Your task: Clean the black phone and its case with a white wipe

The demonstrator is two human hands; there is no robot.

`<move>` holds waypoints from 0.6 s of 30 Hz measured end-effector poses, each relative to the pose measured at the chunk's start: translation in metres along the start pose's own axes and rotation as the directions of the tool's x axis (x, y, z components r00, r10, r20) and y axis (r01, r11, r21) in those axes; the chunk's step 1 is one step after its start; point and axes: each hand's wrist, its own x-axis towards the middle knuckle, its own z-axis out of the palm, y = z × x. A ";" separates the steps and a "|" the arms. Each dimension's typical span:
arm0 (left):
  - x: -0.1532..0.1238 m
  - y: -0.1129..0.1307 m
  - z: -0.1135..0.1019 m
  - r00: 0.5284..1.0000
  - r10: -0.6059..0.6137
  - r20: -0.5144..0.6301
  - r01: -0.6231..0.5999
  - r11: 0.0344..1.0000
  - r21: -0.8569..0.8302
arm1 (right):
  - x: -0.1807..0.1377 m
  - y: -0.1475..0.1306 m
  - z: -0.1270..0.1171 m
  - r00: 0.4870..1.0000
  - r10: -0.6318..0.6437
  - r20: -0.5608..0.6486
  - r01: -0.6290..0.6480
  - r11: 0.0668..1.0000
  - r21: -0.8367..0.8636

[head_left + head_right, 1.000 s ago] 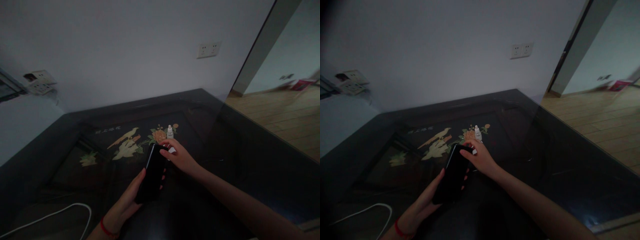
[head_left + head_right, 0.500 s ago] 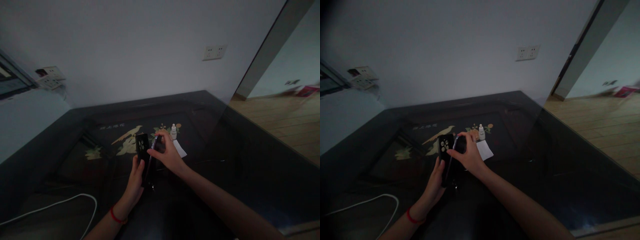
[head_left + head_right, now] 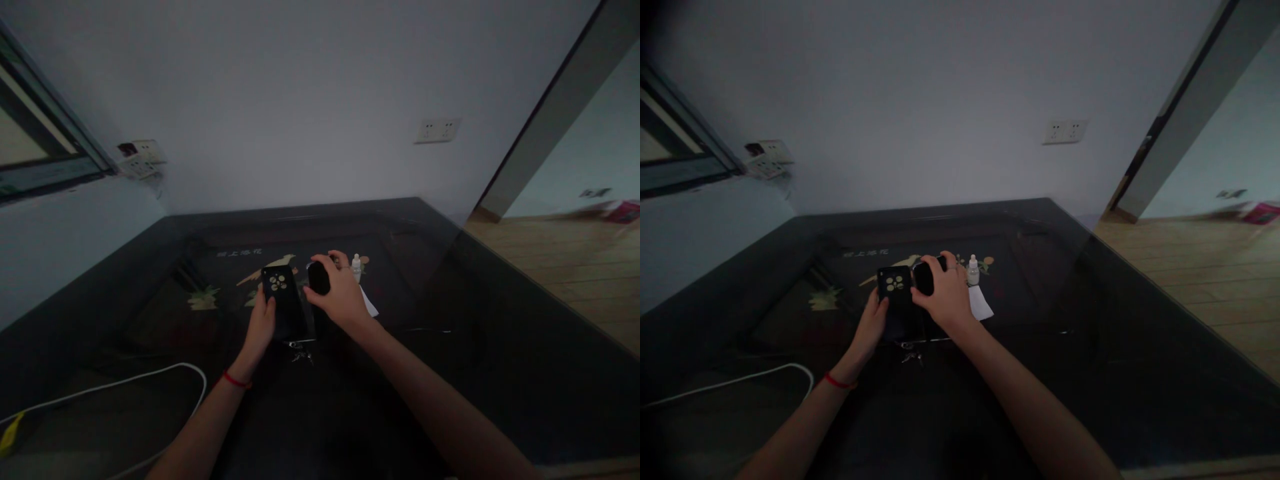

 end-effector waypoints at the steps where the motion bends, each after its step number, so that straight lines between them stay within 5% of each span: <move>1: 0.004 -0.002 -0.003 1.000 -0.005 -0.008 0.005 0.999 0.041 | 0.005 0.000 0.001 0.999 0.015 0.031 -0.014 0.999 -0.035; 18: 0.025 -0.022 -0.011 0.998 0.048 0.036 -0.060 0.768 0.637 | 0.062 0.001 0.060 0.901 0.352 0.256 -0.190 0.847 -0.497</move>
